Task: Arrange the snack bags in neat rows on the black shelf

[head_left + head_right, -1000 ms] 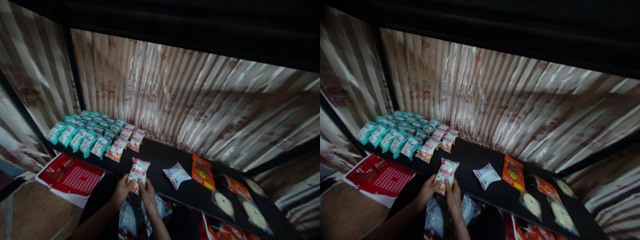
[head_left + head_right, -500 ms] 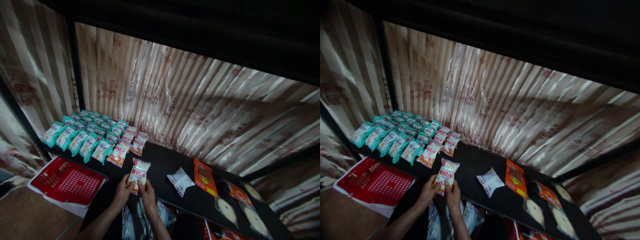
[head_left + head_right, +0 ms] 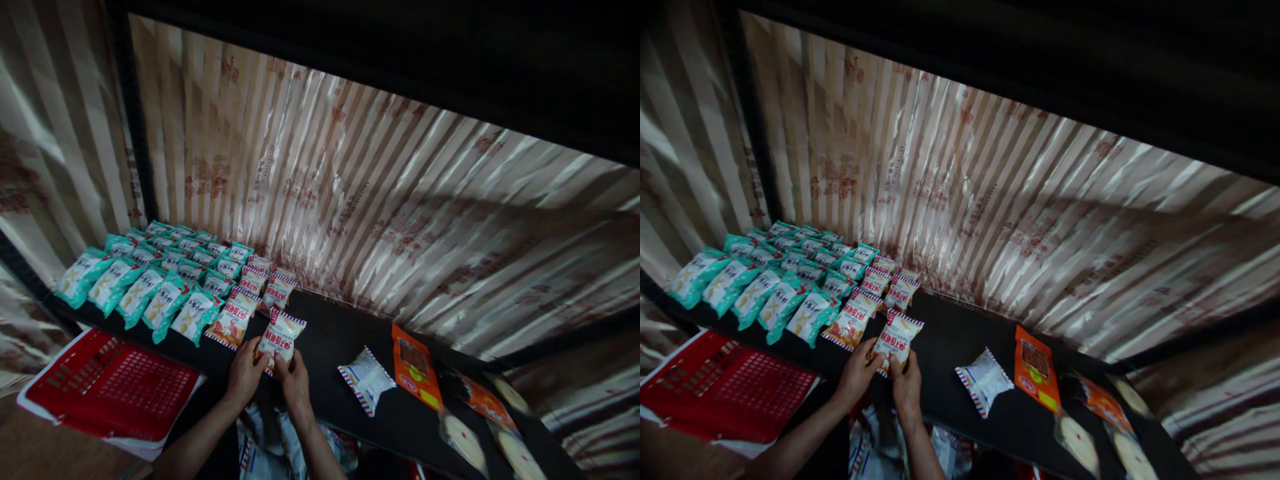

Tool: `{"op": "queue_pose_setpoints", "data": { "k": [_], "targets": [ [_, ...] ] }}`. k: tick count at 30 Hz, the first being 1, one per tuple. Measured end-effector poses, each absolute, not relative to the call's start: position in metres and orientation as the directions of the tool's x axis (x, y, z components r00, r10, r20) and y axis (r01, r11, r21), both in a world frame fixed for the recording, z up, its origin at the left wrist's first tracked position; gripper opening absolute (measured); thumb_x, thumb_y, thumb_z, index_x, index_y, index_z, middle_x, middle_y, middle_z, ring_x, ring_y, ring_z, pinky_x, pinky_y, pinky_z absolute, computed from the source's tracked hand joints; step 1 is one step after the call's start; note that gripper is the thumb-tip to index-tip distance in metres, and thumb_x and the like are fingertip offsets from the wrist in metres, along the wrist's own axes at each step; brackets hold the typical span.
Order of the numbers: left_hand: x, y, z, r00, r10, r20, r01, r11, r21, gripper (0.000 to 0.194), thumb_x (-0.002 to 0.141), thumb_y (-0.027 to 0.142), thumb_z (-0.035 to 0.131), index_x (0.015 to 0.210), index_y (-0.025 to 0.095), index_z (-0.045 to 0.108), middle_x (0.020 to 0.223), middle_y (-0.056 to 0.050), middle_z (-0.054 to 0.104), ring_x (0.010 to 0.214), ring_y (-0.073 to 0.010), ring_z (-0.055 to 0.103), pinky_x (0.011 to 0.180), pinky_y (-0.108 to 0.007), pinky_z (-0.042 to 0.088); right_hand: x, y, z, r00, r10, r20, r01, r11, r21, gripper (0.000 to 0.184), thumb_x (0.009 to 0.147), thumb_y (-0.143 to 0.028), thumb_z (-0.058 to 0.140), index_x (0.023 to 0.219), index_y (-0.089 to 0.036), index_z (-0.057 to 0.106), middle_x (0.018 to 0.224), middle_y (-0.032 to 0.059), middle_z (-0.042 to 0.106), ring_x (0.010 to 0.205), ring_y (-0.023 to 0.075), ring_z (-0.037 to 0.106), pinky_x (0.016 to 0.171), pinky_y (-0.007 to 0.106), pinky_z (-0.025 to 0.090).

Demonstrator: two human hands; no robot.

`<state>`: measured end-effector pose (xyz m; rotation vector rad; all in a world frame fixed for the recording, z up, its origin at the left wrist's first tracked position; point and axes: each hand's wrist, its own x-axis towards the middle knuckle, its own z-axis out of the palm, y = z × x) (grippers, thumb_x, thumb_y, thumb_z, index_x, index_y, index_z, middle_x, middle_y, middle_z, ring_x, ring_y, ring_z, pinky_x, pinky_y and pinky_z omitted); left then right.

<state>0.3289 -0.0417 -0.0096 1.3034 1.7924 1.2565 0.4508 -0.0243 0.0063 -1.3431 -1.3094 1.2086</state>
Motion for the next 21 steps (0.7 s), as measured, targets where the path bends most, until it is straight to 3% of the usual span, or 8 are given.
{"op": "queue_pose_setpoints", "data": {
  "k": [6,13,21],
  "targets": [
    [0.329,-0.03,-0.014,-0.366,0.888,0.28,0.691,0.058,0.72,0.034,0.082,0.031,0.048,0.112,0.017,0.054,0.107,-0.008,0.063,0.104,-0.0237,0.055,0.092,-0.04,0.043,0.444,-0.001,-0.008,-0.009,1.0,-0.026,0.206,-0.024,-0.978,0.036,0.071,-0.045,0.057,0.093,-0.016,0.058,0.08,0.0058,0.069,0.07,0.0194,0.063,0.064,0.028,0.047],
    [0.332,-0.026,-0.027,-0.249,0.809,0.533,0.831,-0.103,0.546,0.038,0.087,0.023,0.039,0.123,0.014,0.046,0.122,-0.012,0.055,0.114,-0.0234,0.049,0.097,-0.044,0.041,0.439,0.017,-0.013,0.019,1.0,-0.011,0.274,-0.016,-0.962,0.036,0.073,-0.046,0.055,0.095,-0.017,0.057,0.083,0.007,0.07,0.07,0.0199,0.064,0.063,0.028,0.047],
    [0.334,-0.022,-0.021,-0.149,0.808,0.57,0.87,-0.167,0.464,0.04,0.086,0.016,0.036,0.124,0.014,0.048,0.131,-0.011,0.049,0.12,-0.023,0.045,0.096,-0.04,0.044,0.431,0.03,-0.014,0.027,1.0,0.015,0.332,0.005,-0.943,0.035,0.073,-0.044,0.052,0.094,-0.017,0.059,0.084,0.0082,0.07,0.071,0.0206,0.065,0.065,0.028,0.048]
  ]
}}
